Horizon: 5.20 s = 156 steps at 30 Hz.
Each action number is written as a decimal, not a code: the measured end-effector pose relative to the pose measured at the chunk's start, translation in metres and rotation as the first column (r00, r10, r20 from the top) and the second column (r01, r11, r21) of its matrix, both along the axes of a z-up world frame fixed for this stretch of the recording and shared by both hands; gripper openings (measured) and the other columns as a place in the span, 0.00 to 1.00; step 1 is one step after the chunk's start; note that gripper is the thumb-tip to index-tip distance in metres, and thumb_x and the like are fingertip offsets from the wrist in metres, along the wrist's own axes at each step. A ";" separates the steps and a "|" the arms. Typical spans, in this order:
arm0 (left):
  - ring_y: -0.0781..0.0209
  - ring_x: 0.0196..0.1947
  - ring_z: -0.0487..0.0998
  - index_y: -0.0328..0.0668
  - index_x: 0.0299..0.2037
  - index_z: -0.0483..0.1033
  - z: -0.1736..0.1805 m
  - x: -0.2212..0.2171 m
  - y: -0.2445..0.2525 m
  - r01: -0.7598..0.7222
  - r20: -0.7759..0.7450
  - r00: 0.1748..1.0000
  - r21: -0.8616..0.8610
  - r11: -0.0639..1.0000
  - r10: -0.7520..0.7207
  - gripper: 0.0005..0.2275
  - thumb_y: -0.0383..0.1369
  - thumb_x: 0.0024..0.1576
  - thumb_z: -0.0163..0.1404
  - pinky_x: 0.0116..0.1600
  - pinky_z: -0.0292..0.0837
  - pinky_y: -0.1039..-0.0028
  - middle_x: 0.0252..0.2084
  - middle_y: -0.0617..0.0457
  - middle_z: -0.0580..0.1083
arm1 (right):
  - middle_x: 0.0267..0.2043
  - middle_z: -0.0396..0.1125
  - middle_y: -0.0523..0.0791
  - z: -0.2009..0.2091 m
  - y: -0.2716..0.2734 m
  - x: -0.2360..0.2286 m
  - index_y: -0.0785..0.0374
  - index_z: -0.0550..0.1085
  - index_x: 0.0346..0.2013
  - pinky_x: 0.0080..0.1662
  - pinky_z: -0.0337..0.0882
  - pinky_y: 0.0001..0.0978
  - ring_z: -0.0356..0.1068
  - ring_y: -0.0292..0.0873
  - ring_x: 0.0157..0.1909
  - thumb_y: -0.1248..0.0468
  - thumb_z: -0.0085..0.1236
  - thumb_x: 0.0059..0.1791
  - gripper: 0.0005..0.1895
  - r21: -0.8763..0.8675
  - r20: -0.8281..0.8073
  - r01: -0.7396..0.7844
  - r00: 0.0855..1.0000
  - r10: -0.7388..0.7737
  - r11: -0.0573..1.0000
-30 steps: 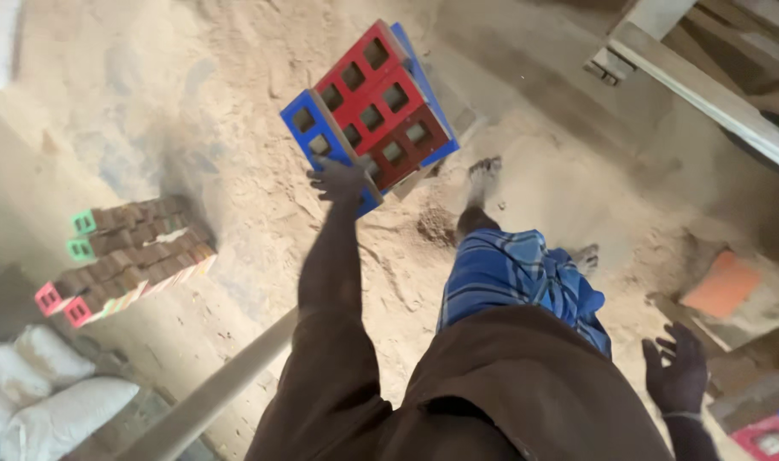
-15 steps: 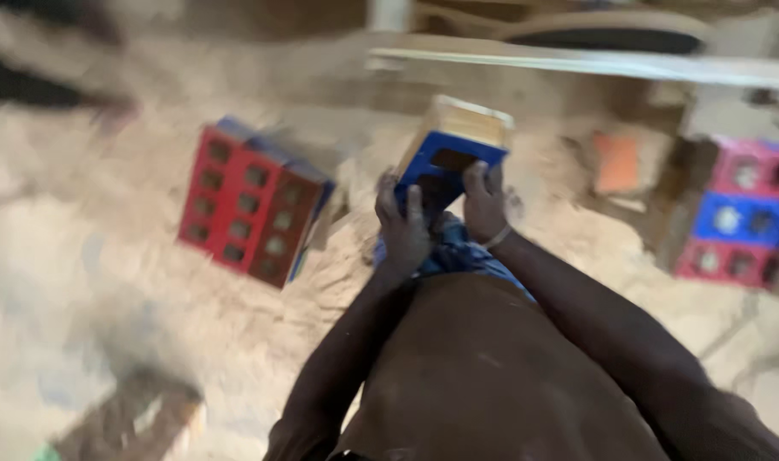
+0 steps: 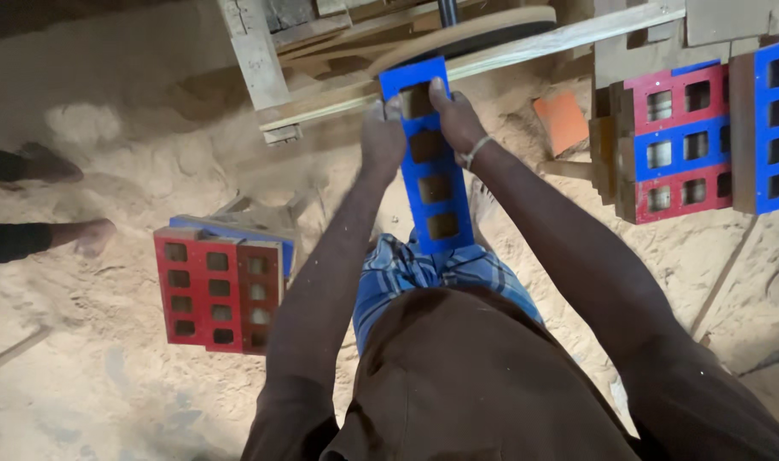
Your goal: The person repeatedly picks up hollow rectangular blocks in yellow, blue, and red, grinds their edges against a rotating grinding wheel, and places them on a nearby stack. The process is repeated for multiple blocks of different colors.
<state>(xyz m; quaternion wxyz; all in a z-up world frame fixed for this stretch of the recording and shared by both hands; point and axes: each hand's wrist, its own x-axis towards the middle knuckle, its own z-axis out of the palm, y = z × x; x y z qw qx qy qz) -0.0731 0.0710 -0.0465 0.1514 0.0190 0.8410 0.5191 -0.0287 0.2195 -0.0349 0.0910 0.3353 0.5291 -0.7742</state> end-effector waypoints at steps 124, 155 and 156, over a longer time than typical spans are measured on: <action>0.29 0.46 0.77 0.35 0.36 0.77 -0.010 0.011 0.143 -0.074 0.202 0.972 -0.209 0.975 0.117 0.15 0.42 0.60 0.49 0.49 0.72 0.47 0.38 0.31 0.78 | 0.44 0.66 0.47 -0.017 0.127 0.024 0.73 0.73 0.53 0.46 0.67 0.34 0.62 0.38 0.44 0.45 0.50 0.60 0.29 0.376 0.116 -0.070 0.993 0.028 0.924; 0.59 0.35 0.74 0.36 0.45 0.73 0.011 -0.080 -0.225 -0.237 0.502 0.849 0.076 0.968 0.168 0.11 0.37 0.67 0.44 0.41 0.83 0.63 0.37 0.52 0.69 | 0.44 0.64 0.51 -0.038 -0.051 -0.005 0.62 0.69 0.54 0.42 0.77 0.76 0.72 0.61 0.45 0.45 0.56 0.52 0.27 -0.441 0.107 0.531 0.832 -0.545 0.724; 0.59 0.35 0.74 0.36 0.45 0.74 0.011 -0.077 -0.213 -0.225 0.510 0.844 0.056 0.973 0.166 0.11 0.37 0.67 0.43 0.40 0.83 0.63 0.37 0.52 0.70 | 0.45 0.65 0.52 -0.038 -0.039 -0.004 0.62 0.69 0.54 0.42 0.76 0.78 0.72 0.63 0.46 0.46 0.56 0.51 0.27 -0.435 0.124 0.540 0.829 -0.546 0.721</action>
